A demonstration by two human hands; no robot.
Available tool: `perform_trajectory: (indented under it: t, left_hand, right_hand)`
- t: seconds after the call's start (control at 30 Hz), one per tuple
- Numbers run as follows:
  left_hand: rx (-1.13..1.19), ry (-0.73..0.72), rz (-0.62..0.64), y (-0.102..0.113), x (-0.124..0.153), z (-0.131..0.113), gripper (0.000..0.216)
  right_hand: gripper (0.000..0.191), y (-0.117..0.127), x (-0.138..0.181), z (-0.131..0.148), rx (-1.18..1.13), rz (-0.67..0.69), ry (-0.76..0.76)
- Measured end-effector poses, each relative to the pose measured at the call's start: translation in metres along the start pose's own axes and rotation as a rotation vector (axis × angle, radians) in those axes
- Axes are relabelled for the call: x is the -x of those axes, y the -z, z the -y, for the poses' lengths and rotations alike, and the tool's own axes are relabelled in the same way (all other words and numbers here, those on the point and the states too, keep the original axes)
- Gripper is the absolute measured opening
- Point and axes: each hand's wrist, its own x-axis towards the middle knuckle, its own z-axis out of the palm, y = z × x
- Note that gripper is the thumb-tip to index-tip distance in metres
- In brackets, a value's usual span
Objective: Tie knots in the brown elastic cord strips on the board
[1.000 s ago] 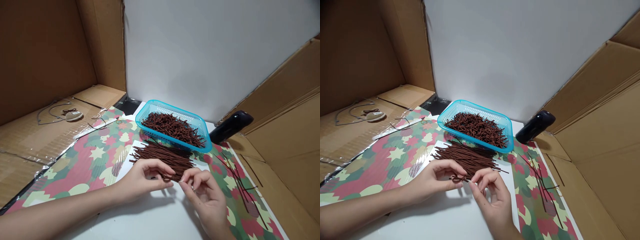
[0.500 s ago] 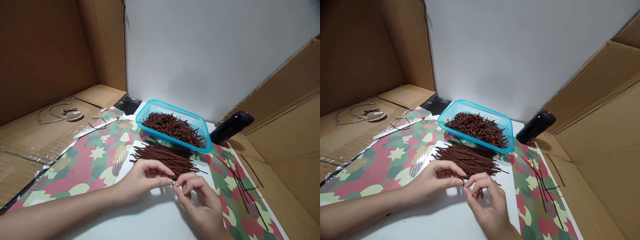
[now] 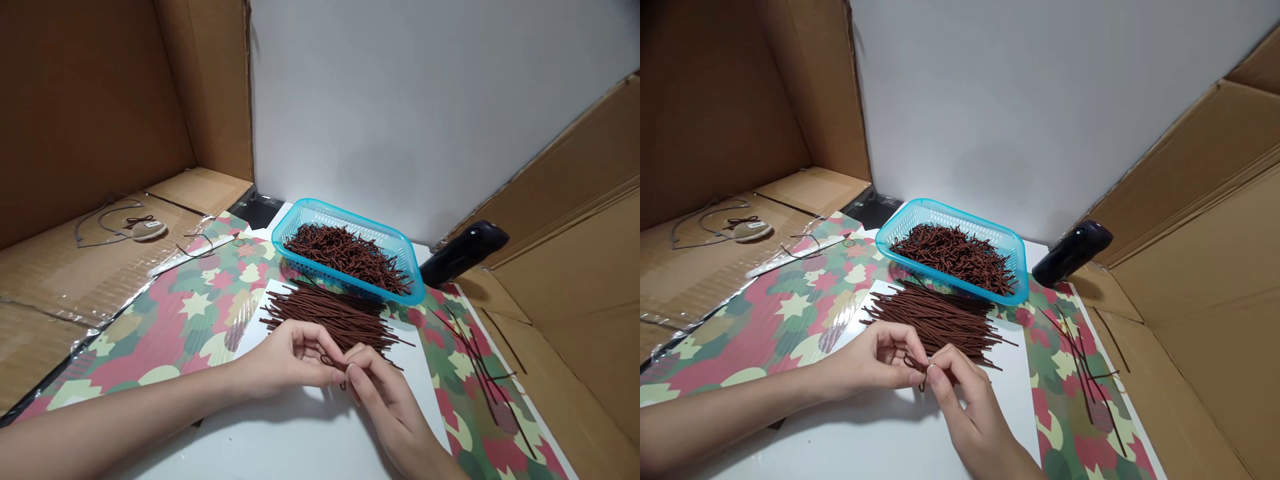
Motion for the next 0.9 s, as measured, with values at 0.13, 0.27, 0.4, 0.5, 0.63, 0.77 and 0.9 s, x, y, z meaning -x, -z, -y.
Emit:
perform_trajectory:
  t: [0.13,0.27,0.4,0.5,0.63,0.77,0.9]
  left_hand:
    - [0.004,-0.003,-0.004,-0.0008,-0.0002,-0.0008,0.017]
    - [-0.033,0.061,0.016,-0.0013,0.0011,-0.0024,0.017]
    - [-0.05,0.064,0.007,-0.0001,0.0011,-0.0016,0.02]
    - [-0.072,0.054,-0.005,0.0004,0.0009,-0.0002,0.022]
    - [-0.029,0.066,0.025,-0.0017,0.0015,-0.0003,0.022]
    - [-0.006,0.077,0.055,-0.0034,0.0018,-0.001,0.023]
    - [-0.027,0.089,0.045,-0.0015,0.0016,0.0004,0.024]
  right_hand:
    - [0.024,0.0,0.0003,0.0008,-0.014,0.011,-0.007]
    - [0.023,0.0006,0.0009,0.0014,-0.025,0.021,-0.02]
    - [0.025,0.0004,0.0018,0.0018,0.013,0.048,-0.029]
    - [0.024,-0.0002,0.0027,0.0024,0.031,0.056,-0.006]
    - [0.024,-0.0003,0.0044,0.0036,0.031,0.097,0.024]
    - [0.024,0.0008,0.0045,0.0041,0.009,0.127,0.046]
    - [0.024,0.0022,0.0023,0.0046,-0.017,0.13,0.053]
